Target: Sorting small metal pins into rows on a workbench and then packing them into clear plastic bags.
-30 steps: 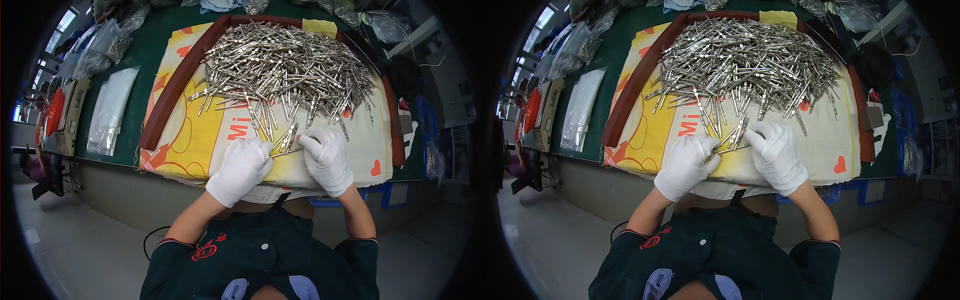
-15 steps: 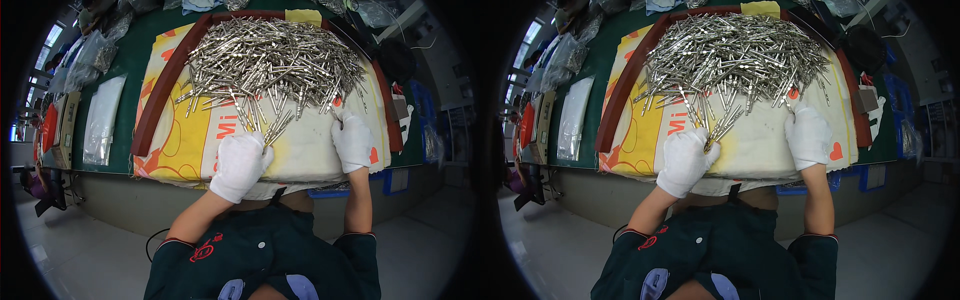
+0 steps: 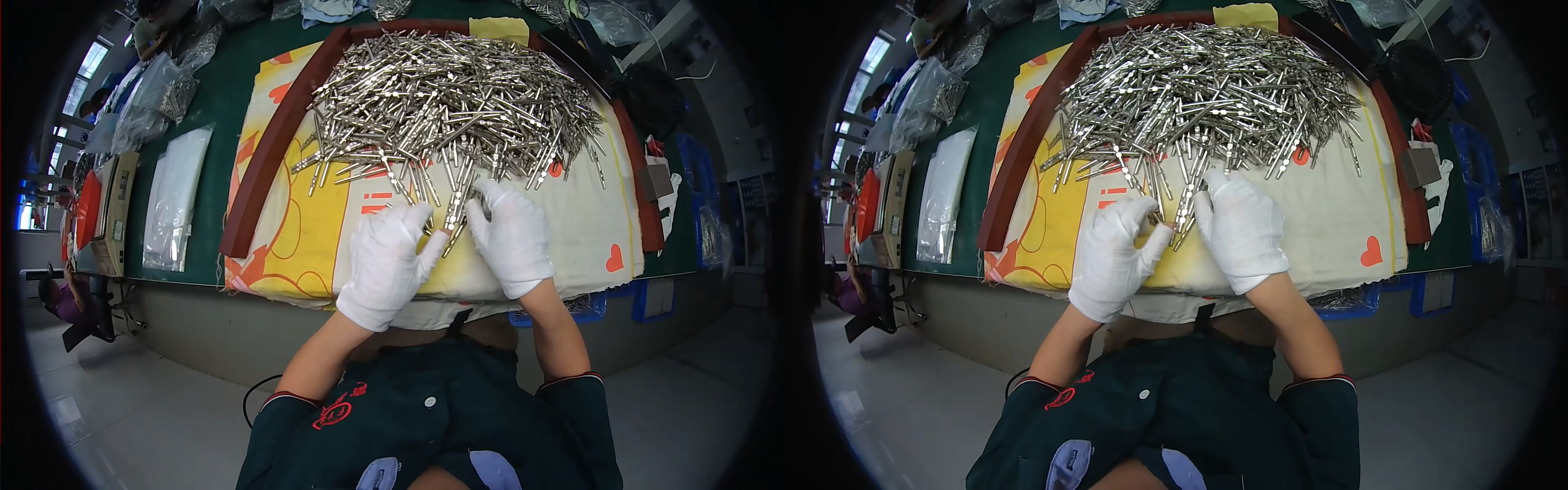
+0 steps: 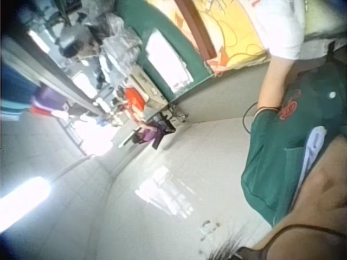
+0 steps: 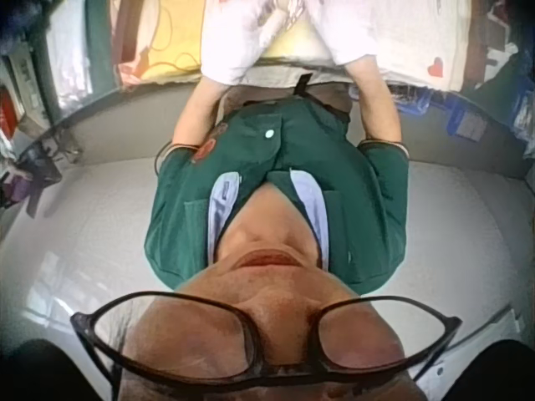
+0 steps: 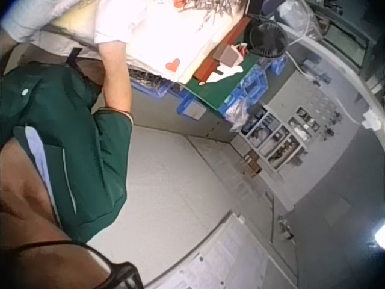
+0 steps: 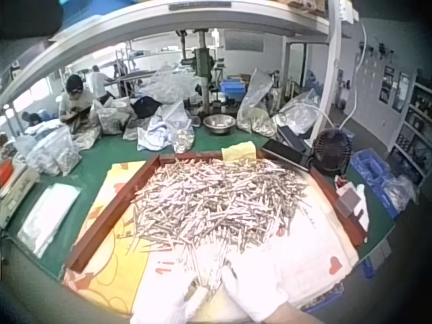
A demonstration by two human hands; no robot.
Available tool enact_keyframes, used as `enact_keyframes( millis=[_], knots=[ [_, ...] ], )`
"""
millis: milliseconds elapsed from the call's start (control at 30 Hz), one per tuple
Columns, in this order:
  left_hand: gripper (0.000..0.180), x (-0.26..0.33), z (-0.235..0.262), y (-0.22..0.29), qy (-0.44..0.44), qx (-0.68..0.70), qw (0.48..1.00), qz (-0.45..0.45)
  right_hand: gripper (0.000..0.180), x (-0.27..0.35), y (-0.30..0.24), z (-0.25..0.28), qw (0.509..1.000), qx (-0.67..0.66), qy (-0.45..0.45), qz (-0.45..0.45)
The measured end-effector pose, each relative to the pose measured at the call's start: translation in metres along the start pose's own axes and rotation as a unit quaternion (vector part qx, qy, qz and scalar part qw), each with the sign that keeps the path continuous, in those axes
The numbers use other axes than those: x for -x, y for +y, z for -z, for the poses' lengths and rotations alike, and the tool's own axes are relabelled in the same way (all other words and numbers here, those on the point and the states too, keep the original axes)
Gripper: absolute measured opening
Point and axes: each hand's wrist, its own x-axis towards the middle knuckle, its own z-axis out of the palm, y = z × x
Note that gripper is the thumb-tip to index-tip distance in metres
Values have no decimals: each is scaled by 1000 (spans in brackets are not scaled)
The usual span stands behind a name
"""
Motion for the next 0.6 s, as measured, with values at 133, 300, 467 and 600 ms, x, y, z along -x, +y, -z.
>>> enact_keyframes(
  millis=[133, 300, 467, 600],
  knots=[
    [37, -24, 13, -20, 35, -65, 994, -79, 25, -9, -5, 0, 998, 50, 3, 42],
    [57, -35, -2, -32, -35, -119, 983, -136, 27, -13, -12, -3, 995, 95, -20, 34],
    [62, -26, 1, -30, -66, -106, 979, -162, 25, -8, -5, -5, 992, 87, 3, 87],
    [71, -10, 11, -31, -134, -60, 972, -182, 18, 4, -11, -7, 995, 39, -6, 96]
  ],
)
